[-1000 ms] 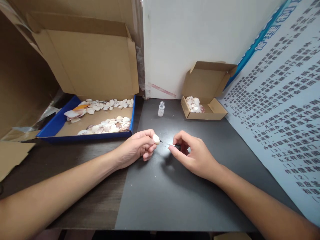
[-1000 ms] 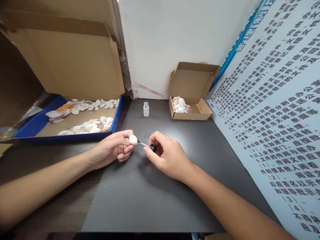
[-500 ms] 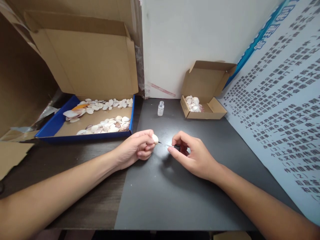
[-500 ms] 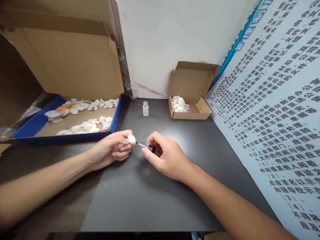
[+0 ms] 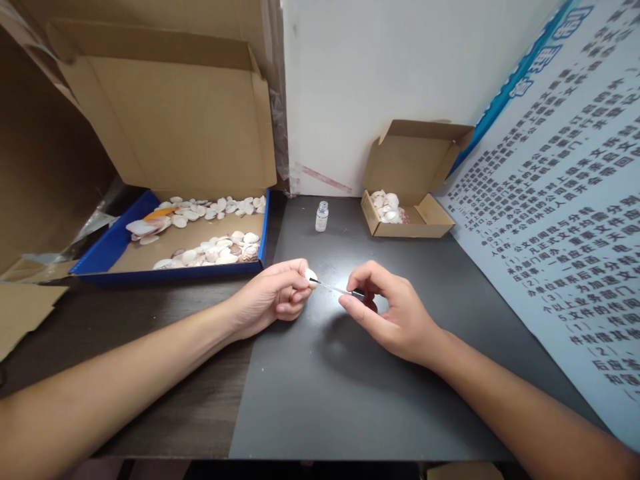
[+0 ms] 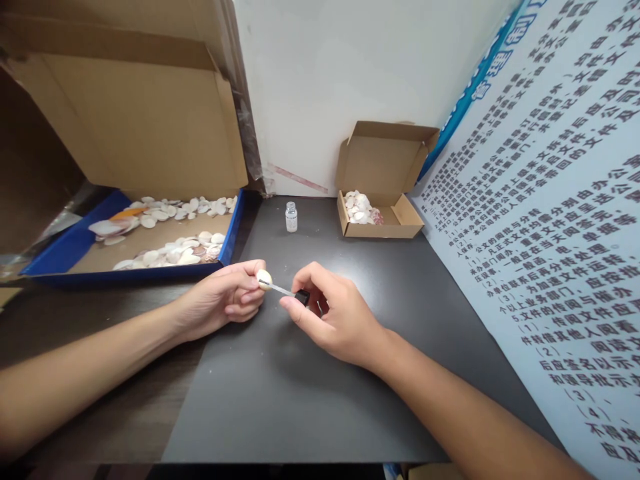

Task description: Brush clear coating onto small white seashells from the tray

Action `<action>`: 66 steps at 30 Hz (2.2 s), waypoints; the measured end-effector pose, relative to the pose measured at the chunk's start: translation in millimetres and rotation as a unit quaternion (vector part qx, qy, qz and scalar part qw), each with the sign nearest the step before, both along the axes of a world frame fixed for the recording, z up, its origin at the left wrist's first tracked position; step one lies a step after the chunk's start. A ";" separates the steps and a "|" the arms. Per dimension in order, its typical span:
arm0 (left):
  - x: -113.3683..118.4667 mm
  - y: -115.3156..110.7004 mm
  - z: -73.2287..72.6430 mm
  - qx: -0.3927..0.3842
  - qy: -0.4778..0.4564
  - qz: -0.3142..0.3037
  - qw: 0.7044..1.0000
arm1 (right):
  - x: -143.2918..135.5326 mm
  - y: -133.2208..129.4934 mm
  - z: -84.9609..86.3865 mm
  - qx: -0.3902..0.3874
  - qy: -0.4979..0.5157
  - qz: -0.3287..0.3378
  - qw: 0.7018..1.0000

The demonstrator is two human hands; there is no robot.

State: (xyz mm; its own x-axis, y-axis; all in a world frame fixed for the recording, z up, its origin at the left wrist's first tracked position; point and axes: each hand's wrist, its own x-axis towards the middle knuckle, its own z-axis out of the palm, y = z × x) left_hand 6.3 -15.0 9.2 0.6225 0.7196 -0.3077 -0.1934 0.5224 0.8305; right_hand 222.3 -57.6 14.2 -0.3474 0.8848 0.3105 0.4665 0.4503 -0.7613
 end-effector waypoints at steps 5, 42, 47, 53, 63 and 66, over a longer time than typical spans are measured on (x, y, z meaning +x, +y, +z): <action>0.6 -0.1 0.3 0.003 0.009 0.001 1.000 | -0.2 1.3 -1.5 -0.024 -0.054 -0.024 0.998; 3.7 -0.3 -4.7 0.056 0.013 -0.005 0.998 | 2.7 4.1 -2.9 -0.020 -0.017 -0.023 0.999; 3.9 -2.5 -3.1 0.054 0.018 -0.001 0.998 | 1.5 2.7 -1.9 -0.020 -0.018 -0.006 1.000; 3.8 -2.2 -3.6 0.048 0.014 -0.001 0.999 | 1.1 2.6 -1.3 -0.018 -0.030 -0.028 0.999; 3.4 -2.1 -3.8 0.045 0.007 0.000 0.999 | 1.9 2.2 -1.3 -0.010 -0.016 -0.037 0.999; 3.3 -2.3 -2.8 0.043 0.008 -0.001 0.999 | 2.4 2.3 -1.1 -0.018 0.003 -0.002 1.000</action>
State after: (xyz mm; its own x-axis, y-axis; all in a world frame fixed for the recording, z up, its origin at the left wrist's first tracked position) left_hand 9.6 -17.3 6.4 0.6199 0.7424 -0.2541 -0.1783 0.4486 0.8758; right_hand 224.7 -55.3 13.1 -0.3424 0.8965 0.2810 0.4643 0.4215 -0.7789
